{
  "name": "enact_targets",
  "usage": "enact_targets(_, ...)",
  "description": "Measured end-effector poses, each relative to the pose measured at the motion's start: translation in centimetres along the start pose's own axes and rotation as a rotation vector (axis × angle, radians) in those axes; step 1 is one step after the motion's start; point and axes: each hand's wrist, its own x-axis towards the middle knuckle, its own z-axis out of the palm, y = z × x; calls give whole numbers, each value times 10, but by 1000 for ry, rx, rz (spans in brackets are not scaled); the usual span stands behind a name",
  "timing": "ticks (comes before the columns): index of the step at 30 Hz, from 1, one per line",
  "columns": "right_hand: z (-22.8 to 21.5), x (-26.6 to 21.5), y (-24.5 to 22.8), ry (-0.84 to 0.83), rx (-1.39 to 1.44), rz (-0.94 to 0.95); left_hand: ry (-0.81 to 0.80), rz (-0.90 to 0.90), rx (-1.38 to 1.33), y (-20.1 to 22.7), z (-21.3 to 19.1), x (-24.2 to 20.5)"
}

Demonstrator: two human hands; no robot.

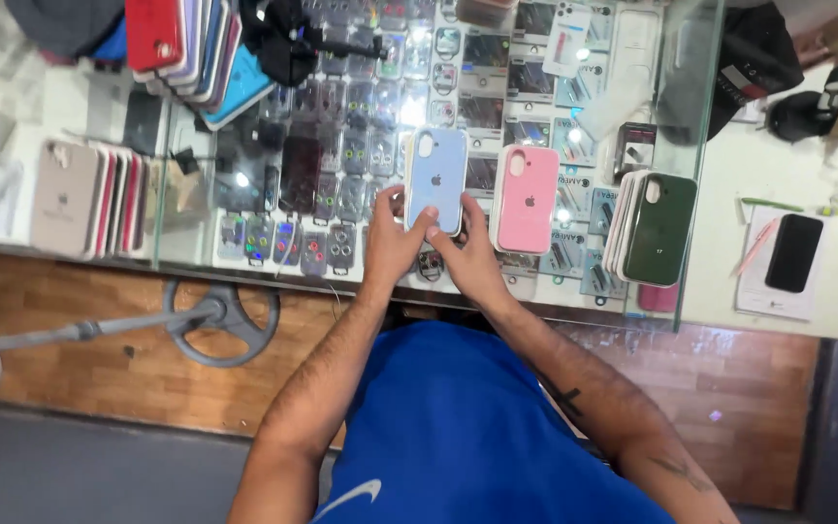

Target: The person is sorting and organizing various mobile phone cases and their packaging on a glass service counter.

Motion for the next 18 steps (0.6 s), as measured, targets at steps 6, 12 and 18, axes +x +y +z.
enact_targets(6, 11, -3, 1, 109, -122, -80, -35, 100, -192, -15, -4, 4)
enact_targets(12, -1, -22, -9, 265, -98, -133, -177, 229, -196, 22, -16, -8)
enact_targets(18, -42, -40, 7, 422, -140, -349, -300, 385, -326, 35, 13, -18)
